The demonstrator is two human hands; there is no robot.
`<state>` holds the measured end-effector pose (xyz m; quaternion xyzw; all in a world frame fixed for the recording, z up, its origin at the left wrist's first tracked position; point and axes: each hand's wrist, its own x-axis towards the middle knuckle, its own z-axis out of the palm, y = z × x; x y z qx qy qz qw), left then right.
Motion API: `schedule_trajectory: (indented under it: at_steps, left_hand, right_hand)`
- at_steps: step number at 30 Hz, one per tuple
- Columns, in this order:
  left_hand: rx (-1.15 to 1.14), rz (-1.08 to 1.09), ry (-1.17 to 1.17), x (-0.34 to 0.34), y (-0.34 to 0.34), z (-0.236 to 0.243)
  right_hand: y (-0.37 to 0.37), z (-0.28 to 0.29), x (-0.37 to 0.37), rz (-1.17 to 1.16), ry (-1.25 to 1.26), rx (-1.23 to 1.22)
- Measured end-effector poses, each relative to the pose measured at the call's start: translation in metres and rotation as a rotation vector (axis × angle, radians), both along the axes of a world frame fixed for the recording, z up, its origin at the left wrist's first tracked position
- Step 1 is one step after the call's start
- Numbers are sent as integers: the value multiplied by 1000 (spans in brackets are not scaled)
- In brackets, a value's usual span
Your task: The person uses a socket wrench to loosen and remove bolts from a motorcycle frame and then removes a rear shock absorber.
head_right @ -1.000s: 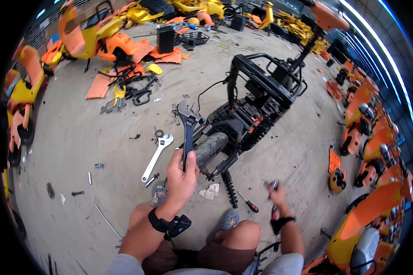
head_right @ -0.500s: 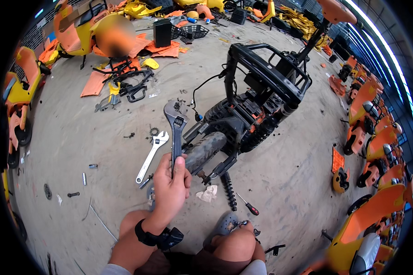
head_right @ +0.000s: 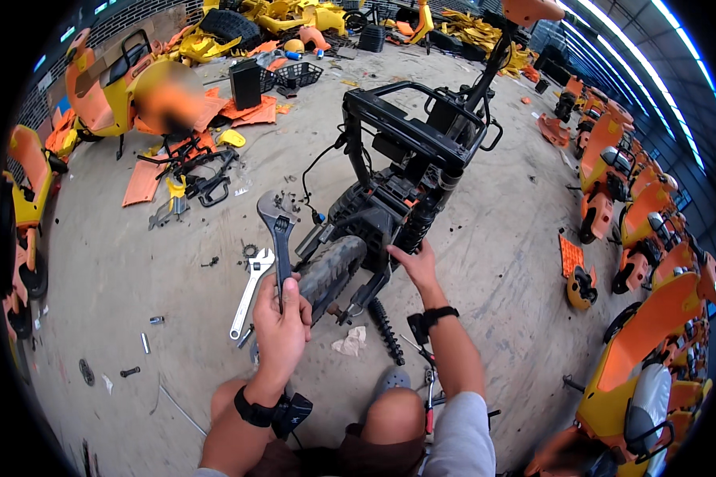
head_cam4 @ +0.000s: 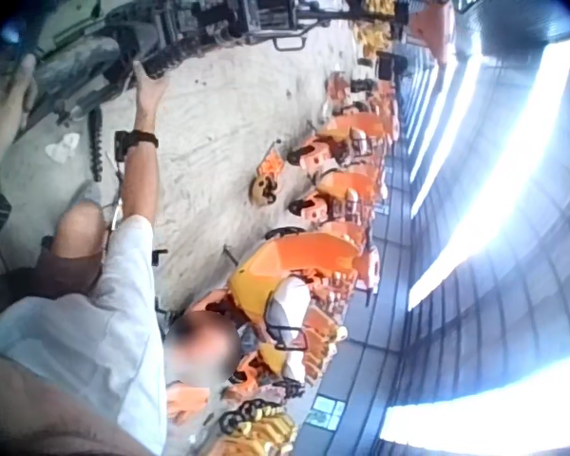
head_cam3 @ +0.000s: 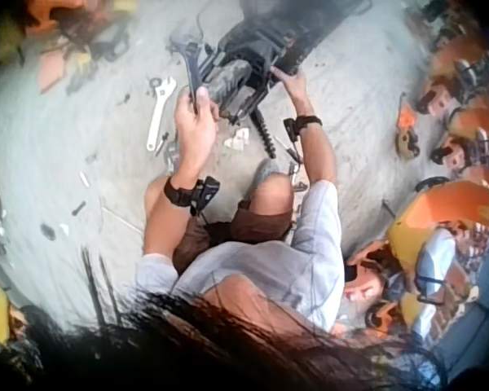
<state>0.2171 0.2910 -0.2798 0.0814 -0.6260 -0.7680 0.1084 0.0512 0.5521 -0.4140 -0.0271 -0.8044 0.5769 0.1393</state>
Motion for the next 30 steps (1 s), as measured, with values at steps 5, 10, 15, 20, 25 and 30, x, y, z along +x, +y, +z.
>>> schedule_trajectory:
  at_steps: [5, 10, 15, 20, 25, 30]
  left_hand:
    - [51, 18, -7, 6, -10, 9]
    - [13, 30, 62, 7, -15, 8]
    - [-4, 42, 67, 7, -25, 6]
    - [-5, 65, 91, 12, -36, 2]
    - [-9, 44, 62, 11, -39, 3]
    - [-57, 22, 36, 15, -39, 2]
  right_hand:
    - [-22, -9, -7, -67, -53, -134]
    - [-49, -3, 32, -10, -124, -54]
    - [-66, 28, 63, 133, -289, -135]
    - [-77, 45, 78, 152, -406, -279]
    - [-70, 31, 73, 221, -312, -222]
    - [-57, 7, 52, 127, -129, -108]
